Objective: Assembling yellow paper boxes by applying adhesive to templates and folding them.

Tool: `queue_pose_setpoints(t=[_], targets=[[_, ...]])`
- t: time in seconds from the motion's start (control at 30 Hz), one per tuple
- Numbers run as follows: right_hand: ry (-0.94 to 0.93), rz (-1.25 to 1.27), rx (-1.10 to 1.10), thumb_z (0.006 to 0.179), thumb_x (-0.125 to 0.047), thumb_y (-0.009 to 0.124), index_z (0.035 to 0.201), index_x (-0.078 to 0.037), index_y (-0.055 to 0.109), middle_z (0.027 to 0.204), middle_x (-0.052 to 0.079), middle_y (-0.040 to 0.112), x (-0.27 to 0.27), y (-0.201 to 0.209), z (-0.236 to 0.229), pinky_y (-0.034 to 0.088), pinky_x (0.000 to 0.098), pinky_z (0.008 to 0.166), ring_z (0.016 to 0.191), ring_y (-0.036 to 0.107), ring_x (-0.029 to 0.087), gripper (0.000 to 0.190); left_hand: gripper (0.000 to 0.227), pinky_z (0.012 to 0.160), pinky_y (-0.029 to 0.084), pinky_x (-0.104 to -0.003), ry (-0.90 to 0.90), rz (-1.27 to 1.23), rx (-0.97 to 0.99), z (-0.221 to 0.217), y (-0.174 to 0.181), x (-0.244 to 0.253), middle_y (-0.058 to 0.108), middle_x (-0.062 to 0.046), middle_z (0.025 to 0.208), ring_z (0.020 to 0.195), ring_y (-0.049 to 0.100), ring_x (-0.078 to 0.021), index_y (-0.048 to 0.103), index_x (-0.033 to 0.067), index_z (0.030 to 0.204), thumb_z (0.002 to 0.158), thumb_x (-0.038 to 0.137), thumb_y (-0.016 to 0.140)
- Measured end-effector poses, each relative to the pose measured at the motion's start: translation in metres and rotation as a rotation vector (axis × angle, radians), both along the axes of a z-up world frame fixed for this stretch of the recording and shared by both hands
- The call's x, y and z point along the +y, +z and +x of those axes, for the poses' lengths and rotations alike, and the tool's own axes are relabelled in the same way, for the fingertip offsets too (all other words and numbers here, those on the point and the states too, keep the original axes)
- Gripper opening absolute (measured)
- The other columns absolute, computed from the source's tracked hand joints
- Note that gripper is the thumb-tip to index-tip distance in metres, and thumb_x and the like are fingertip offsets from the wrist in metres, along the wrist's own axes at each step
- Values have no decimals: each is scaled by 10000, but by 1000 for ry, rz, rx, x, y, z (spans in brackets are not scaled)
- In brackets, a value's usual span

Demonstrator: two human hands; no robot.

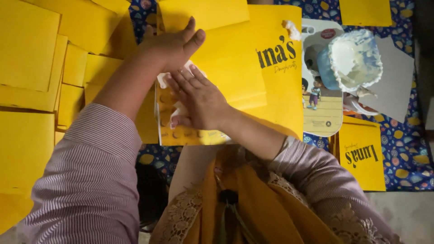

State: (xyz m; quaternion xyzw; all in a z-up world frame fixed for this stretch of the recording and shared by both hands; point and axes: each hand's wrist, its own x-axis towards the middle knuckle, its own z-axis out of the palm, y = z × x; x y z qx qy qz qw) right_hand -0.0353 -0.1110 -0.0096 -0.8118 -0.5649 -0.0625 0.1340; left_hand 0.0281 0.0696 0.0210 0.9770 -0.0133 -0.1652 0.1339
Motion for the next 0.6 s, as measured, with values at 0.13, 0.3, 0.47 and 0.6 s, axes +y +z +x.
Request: queue_pose_setpoints(t=[0.13,0.3,0.47,0.6], targets=[[-47,-123,42,965,-759,452,1608,47,235,1689,246,216,7,0,3,32,462,1297,1589,115,316,1053,911,1195,33,-657,42,-67,-12,-6,9,-3,593,-64,1429,1385,473,-373,204,232,1649,920,755,48],[-15,-25,63,957,-716,551,1599,57,285,1685,240,247,-12,5,0,80,463,1311,1589,163,302,1040,858,1096,194,-736,6,-18,-120,-9,2,-7,705,-114,1247,1183,609,-449,203,183,1654,994,728,139],[-124,-128,157,935,-801,305,1611,-1,215,1678,246,221,-52,5,6,61,489,1293,1580,160,328,1052,717,1110,90,-739,-100,69,-322,-18,0,-15,763,-199,1023,955,699,-452,377,104,1608,1026,516,449],[-218,-101,86,910,-804,16,1603,27,222,1659,249,282,-100,8,21,74,515,1285,1565,209,350,1101,896,1030,197,-799,-213,200,-534,-24,-20,-15,718,-134,1279,1059,681,-427,372,107,1603,876,551,651]])
